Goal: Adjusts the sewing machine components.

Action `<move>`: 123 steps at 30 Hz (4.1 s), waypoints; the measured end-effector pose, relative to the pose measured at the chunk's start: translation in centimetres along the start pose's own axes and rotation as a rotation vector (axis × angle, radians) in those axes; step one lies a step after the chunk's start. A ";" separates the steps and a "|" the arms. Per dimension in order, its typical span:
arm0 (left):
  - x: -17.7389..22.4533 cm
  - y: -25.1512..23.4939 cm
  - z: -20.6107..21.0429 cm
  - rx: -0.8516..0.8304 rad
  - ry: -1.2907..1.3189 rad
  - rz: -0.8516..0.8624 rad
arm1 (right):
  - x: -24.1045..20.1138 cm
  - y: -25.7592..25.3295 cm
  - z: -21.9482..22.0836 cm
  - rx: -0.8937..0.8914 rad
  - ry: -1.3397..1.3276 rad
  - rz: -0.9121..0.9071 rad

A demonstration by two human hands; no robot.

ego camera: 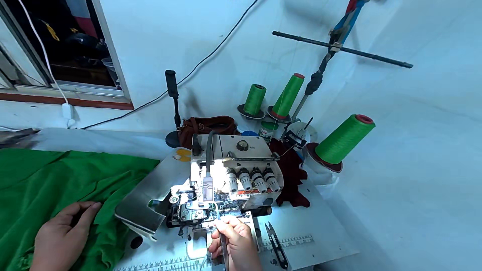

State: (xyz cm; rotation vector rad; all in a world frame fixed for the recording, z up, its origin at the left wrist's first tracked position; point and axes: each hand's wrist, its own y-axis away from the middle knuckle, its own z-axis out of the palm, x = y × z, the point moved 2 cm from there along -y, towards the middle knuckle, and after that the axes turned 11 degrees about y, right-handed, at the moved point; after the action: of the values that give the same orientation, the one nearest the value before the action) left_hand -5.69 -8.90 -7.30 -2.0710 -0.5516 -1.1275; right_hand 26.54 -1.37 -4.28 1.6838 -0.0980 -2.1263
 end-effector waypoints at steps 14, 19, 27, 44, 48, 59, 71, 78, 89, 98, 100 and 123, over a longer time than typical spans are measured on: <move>-0.2 0.0 -0.1 -0.003 -0.001 -0.014 | 0.2 -0.4 0.2 -0.010 -0.005 -0.006; 0.2 0.1 -0.1 -0.013 0.007 -0.015 | 0.2 -0.6 0.4 -0.007 -0.006 -0.036; -0.1 0.1 0.0 0.002 0.016 -0.015 | 0.0 -0.7 0.2 -0.011 0.071 -0.053; -0.2 0.1 0.0 0.012 0.018 -0.022 | -1.1 -2.3 -0.7 0.011 0.298 -0.116; -0.4 0.1 0.0 0.008 0.017 0.010 | -0.6 -2.2 -0.9 0.056 0.242 -0.156; -0.2 0.1 0.2 0.033 0.021 -0.030 | -1.2 -2.8 -1.0 0.056 0.455 -0.157; 0.1 0.2 0.1 0.026 0.039 -0.054 | -1.0 -2.7 -1.1 0.045 0.437 -0.131; 0.4 0.2 0.1 0.022 0.040 -0.029 | -1.3 -3.2 -0.9 0.078 0.386 -0.135; 0.2 0.1 0.1 0.039 0.076 -0.059 | 0.5 3.6 -3.4 0.159 0.384 -0.514; 9.9 7.7 4.8 -0.234 0.053 0.648 | 2.6 7.3 -1.9 0.129 0.482 -0.614; 11.1 9.7 8.1 -0.472 0.182 0.683 | 3.1 7.5 -1.3 0.103 0.509 -0.624; 10.2 8.8 7.7 -0.428 0.614 0.348 | 0.2 -0.4 1.1 0.590 1.493 -0.753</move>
State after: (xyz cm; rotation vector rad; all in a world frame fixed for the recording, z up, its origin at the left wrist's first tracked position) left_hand 9.65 -8.60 -4.85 -1.8978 0.3616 -1.6580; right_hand 25.39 -1.24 -4.30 3.5775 0.4458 -0.5624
